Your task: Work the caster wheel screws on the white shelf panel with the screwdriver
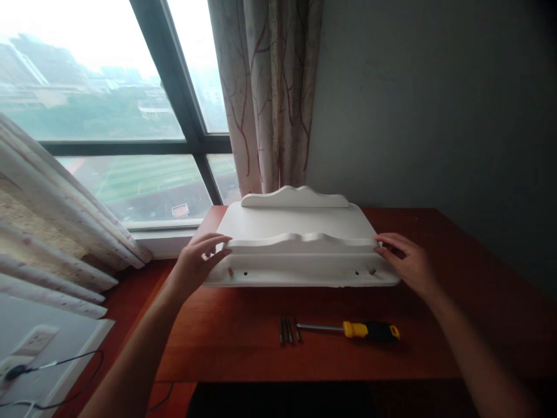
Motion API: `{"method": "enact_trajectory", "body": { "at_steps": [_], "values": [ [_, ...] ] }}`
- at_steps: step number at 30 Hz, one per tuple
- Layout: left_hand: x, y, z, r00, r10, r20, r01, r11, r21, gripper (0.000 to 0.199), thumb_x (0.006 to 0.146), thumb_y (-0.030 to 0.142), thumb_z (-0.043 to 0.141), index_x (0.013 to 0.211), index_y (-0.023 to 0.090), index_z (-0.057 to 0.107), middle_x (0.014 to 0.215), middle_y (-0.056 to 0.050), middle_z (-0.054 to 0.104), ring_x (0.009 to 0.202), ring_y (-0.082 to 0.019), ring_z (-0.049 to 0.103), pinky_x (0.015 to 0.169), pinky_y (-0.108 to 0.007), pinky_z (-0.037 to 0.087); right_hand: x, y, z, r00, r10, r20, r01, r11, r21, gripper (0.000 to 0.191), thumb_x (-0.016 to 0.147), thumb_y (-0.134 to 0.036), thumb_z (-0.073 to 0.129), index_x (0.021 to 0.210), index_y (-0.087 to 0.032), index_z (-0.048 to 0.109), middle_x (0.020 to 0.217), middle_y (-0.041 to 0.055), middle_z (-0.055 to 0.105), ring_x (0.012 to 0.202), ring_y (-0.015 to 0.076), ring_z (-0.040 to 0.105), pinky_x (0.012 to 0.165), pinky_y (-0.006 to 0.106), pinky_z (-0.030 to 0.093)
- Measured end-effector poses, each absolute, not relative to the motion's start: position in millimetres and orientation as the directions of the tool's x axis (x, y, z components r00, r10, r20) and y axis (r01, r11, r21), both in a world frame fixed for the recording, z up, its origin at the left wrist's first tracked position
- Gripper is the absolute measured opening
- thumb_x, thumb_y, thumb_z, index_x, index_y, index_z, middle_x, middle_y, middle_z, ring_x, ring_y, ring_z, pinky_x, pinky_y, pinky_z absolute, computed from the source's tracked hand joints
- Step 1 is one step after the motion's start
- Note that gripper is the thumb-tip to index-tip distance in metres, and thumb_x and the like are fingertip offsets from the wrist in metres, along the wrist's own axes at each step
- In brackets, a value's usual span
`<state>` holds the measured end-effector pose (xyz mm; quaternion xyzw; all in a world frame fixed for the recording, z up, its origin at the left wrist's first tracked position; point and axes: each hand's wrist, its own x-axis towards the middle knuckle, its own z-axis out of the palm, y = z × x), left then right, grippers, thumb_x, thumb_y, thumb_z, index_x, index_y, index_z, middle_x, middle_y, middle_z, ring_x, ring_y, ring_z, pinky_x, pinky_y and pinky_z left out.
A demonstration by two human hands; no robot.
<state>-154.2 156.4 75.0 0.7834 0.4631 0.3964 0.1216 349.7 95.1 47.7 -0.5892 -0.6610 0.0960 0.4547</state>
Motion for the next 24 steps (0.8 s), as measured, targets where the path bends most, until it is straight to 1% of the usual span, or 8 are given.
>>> {"method": "enact_trajectory", "body": {
  "at_steps": [3, 7, 12, 16, 20, 24],
  "values": [
    [-157, 163, 71, 0.305, 0.776, 0.553, 0.665, -0.589, 0.459, 0.027, 0.091, 0.042, 0.068, 0.106, 0.021, 0.076, 0.107, -0.007, 0.074, 0.065, -0.012, 0.057, 0.066, -0.028, 0.051, 351, 97, 46, -0.013, 0.809, 0.588, 0.753, 0.394, -0.526, 0.021, 0.092, -0.041, 0.066, 0.102, -0.026, 0.077, 0.109, 0.0067, 0.075, 0.099, 0.0247, 0.070, 0.088, 0.039, 0.056],
    [-157, 164, 67, 0.297, 0.747, 0.595, 0.727, -0.581, 0.366, 0.024, 0.093, 0.040, 0.066, 0.104, 0.022, 0.076, 0.107, -0.007, 0.077, 0.067, -0.014, 0.063, 0.066, -0.029, 0.053, 348, 96, 41, -0.108, 0.744, 0.659, 0.792, 0.465, -0.396, 0.015, 0.093, -0.033, 0.066, 0.102, -0.027, 0.077, 0.105, 0.0054, 0.076, 0.097, 0.0242, 0.071, 0.087, 0.039, 0.057],
    [-158, 164, 67, 0.331, 0.731, 0.597, 0.760, -0.582, 0.290, 0.023, 0.093, 0.040, 0.064, 0.104, 0.022, 0.074, 0.109, -0.007, 0.077, 0.077, -0.020, 0.069, 0.073, -0.034, 0.057, 349, 96, 40, -0.193, 0.705, 0.683, 0.822, 0.496, -0.280, 0.013, 0.093, -0.029, 0.067, 0.102, -0.026, 0.075, 0.103, 0.0065, 0.074, 0.097, 0.0256, 0.066, 0.087, 0.043, 0.055],
    [-161, 167, 66, 0.349, 0.737, 0.578, 0.761, -0.584, 0.284, 0.024, 0.093, 0.041, 0.062, 0.105, 0.023, 0.074, 0.111, -0.007, 0.077, 0.081, -0.022, 0.071, 0.075, -0.036, 0.059, 352, 99, 43, -0.226, 0.696, 0.682, 0.839, 0.495, -0.227, 0.011, 0.092, -0.029, 0.069, 0.101, -0.025, 0.074, 0.099, 0.0071, 0.070, 0.096, 0.0256, 0.063, 0.086, 0.043, 0.054],
    [-163, 169, 66, 0.360, 0.735, 0.575, 0.745, -0.597, 0.297, 0.025, 0.093, 0.041, 0.063, 0.105, 0.022, 0.074, 0.109, -0.008, 0.077, 0.076, -0.021, 0.071, 0.072, -0.036, 0.060, 352, 100, 42, -0.246, 0.681, 0.689, 0.844, 0.501, -0.194, 0.010, 0.091, -0.027, 0.069, 0.101, -0.025, 0.073, 0.098, 0.0067, 0.068, 0.095, 0.0254, 0.062, 0.086, 0.043, 0.053],
    [-166, 168, 69, 0.403, 0.720, 0.565, 0.702, -0.639, 0.314, 0.026, 0.094, 0.041, 0.064, 0.107, 0.022, 0.076, 0.112, -0.008, 0.077, 0.086, -0.022, 0.074, 0.078, -0.036, 0.061, 351, 99, 41, -0.250, 0.678, 0.691, 0.849, 0.497, -0.180, 0.010, 0.092, -0.025, 0.069, 0.101, -0.024, 0.072, 0.098, 0.0066, 0.068, 0.095, 0.0253, 0.061, 0.085, 0.042, 0.053]
  ]
}}
